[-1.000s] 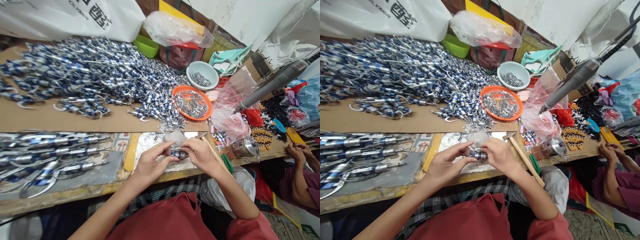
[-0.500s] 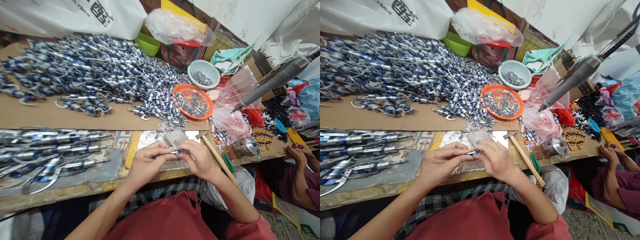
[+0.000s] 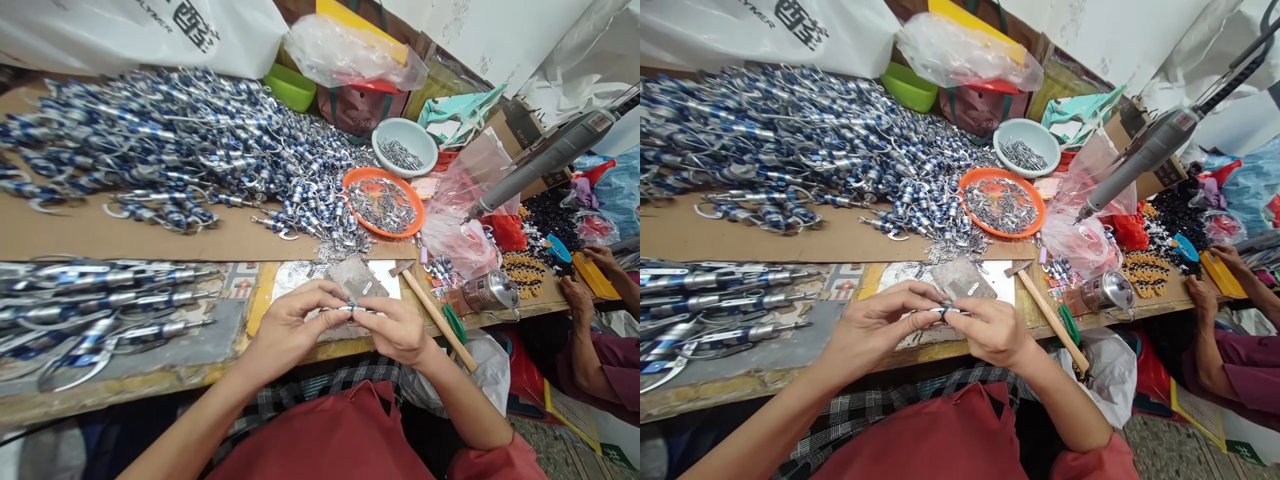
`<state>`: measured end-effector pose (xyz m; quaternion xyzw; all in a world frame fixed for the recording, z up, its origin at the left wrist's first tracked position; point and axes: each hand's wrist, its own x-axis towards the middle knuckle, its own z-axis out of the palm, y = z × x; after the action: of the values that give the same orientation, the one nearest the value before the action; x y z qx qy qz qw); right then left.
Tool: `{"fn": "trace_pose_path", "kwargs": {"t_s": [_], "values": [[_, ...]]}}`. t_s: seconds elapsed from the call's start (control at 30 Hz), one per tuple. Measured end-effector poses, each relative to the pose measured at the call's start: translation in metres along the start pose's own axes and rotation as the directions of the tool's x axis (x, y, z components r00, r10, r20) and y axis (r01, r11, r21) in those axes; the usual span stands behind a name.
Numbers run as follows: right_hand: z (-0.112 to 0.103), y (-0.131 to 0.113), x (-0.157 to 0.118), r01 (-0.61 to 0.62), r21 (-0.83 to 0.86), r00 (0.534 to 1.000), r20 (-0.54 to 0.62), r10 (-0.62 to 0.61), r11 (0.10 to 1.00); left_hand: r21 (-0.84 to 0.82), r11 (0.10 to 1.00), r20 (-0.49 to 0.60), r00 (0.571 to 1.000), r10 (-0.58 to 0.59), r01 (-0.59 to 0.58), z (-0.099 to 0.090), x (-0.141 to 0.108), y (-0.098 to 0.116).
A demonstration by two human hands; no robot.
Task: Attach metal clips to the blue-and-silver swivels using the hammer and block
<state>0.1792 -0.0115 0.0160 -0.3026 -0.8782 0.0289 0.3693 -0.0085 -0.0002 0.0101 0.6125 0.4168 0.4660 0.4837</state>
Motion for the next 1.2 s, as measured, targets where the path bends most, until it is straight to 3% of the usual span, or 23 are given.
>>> {"fn": "trace_pose_path", "kwargs": {"t_s": [0.17, 0.27, 0.43, 0.53, 0.67, 0.83, 0.9, 1.0, 1.1, 1.2], "values": [[0.006, -0.01, -0.001, -0.311, 0.237, 0.944, -0.036, 0.328, 0.921, -0.169, 0.952, 0.023, 0.967, -0.255, 0.256, 0.007, -0.01, -0.005], [0.001, -0.007, 0.002, -0.426, 0.301, 0.9, 0.042, 0.435, 0.853, -0.206, 0.926, 0.022, 0.948, -0.319, 0.316, 0.01, -0.012, -0.008], [-0.006, 0.019, 0.006, -0.411, 0.126, 0.911, 0.048, 0.409, 0.903, -0.246, 0.9, 0.126, 0.932, -0.339, 0.361, 0.012, -0.005, -0.011], [-0.002, 0.031, 0.005, -0.368, -0.018, 0.922, 0.123, 0.367, 0.93, -0.302, 0.867, 0.204, 0.915, -0.347, 0.396, 0.012, 0.002, -0.011], [0.002, 0.036, 0.005, -0.45, -0.073, 0.873, 0.176, 0.456, 0.89, -0.324, 0.835, 0.281, 0.888, -0.363, 0.444, 0.01, 0.008, -0.011], [-0.007, 0.04, 0.009, -0.549, -0.18, 0.782, 0.235, 0.577, 0.816, -0.317, 0.807, 0.291, 0.861, -0.417, 0.498, 0.004, 0.014, -0.017], [-0.011, 0.038, 0.011, -0.505, -0.262, 0.791, 0.241, 0.563, 0.822, -0.323, 0.801, 0.289, 0.859, -0.423, 0.503, 0.003, 0.016, -0.019], [-0.012, 0.03, 0.013, -0.413, -0.295, 0.846, 0.225, 0.482, 0.862, -0.335, 0.796, 0.296, 0.858, -0.419, 0.504, 0.002, 0.018, -0.021], [-0.003, 0.019, 0.013, -0.327, -0.087, 0.933, 0.131, 0.337, 0.941, -0.356, 0.789, 0.312, 0.859, -0.405, 0.501, 0.002, 0.018, -0.021], [0.011, 0.014, 0.01, -0.231, 0.057, 0.971, 0.073, 0.226, 0.971, -0.364, 0.795, 0.316, 0.867, -0.385, 0.486, 0.002, 0.017, -0.02]]}}
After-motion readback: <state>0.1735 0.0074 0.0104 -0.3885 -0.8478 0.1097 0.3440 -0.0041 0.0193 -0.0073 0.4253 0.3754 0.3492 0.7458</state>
